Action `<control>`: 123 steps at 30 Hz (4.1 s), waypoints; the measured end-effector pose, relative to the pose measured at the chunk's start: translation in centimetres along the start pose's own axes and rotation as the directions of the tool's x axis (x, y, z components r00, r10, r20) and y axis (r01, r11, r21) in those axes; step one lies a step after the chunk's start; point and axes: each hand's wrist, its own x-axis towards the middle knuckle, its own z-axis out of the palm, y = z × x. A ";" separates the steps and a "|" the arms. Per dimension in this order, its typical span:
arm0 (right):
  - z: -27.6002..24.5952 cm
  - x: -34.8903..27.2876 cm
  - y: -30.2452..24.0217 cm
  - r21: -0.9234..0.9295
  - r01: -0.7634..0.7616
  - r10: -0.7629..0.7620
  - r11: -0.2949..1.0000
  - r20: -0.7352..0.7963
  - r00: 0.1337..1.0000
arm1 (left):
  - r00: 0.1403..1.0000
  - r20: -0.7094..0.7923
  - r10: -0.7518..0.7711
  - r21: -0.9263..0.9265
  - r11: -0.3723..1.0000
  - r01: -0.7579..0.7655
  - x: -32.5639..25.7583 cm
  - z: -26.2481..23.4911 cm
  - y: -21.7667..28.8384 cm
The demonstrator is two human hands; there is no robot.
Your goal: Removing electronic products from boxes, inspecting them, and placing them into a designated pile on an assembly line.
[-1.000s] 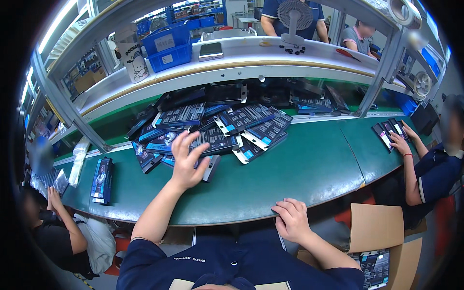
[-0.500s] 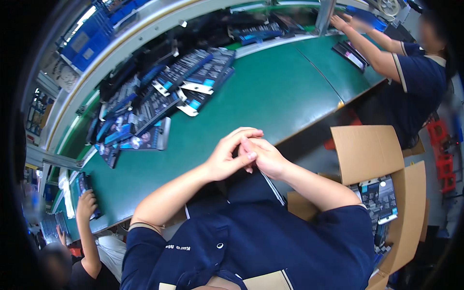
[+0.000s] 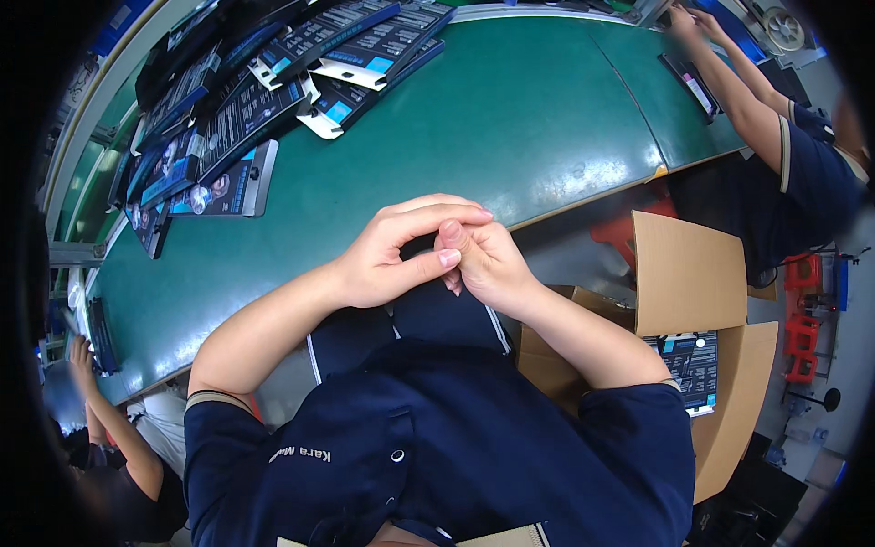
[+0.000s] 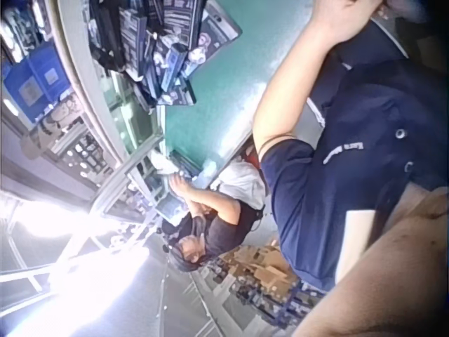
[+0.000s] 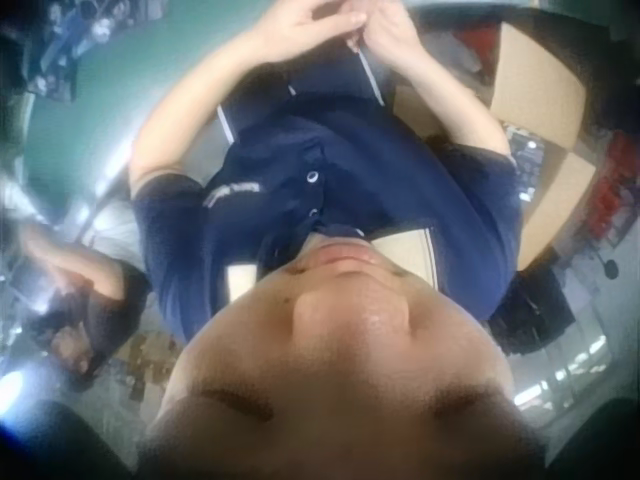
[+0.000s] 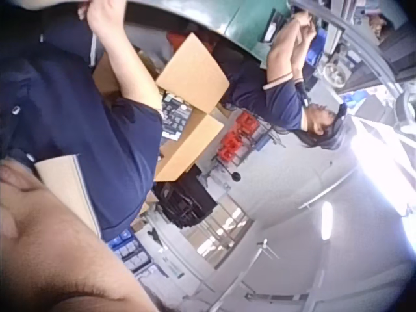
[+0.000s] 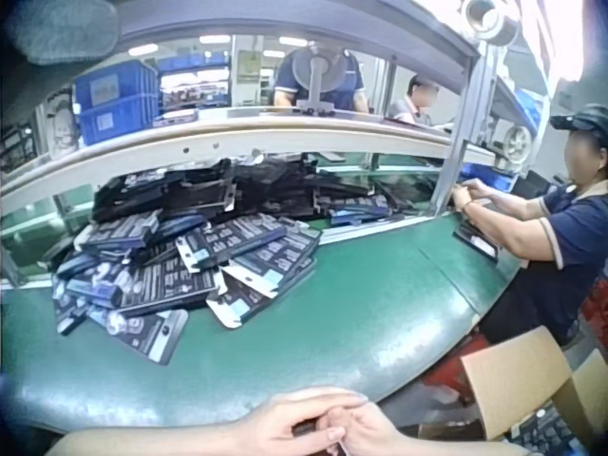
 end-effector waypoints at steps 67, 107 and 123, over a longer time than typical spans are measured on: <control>-0.1 -0.1 -0.7 -0.270 0.140 -0.133 0.953 0.045 0.990 | 0.984 0.061 -0.166 -0.814 0.562 0.145 0.3 -2.6 -1.5; -34.6 -4.7 -8.1 -0.466 -0.844 -0.676 0.266 -0.714 0.182 | 0.922 -0.372 -0.107 0.928 -0.005 0.374 -7.2 -3.5 10.4; -1.0 4.2 -11.9 -0.334 0.283 -0.396 0.899 -0.349 0.849 | 0.812 -0.577 0.094 0.736 0.492 0.466 -5.0 -2.2 7.8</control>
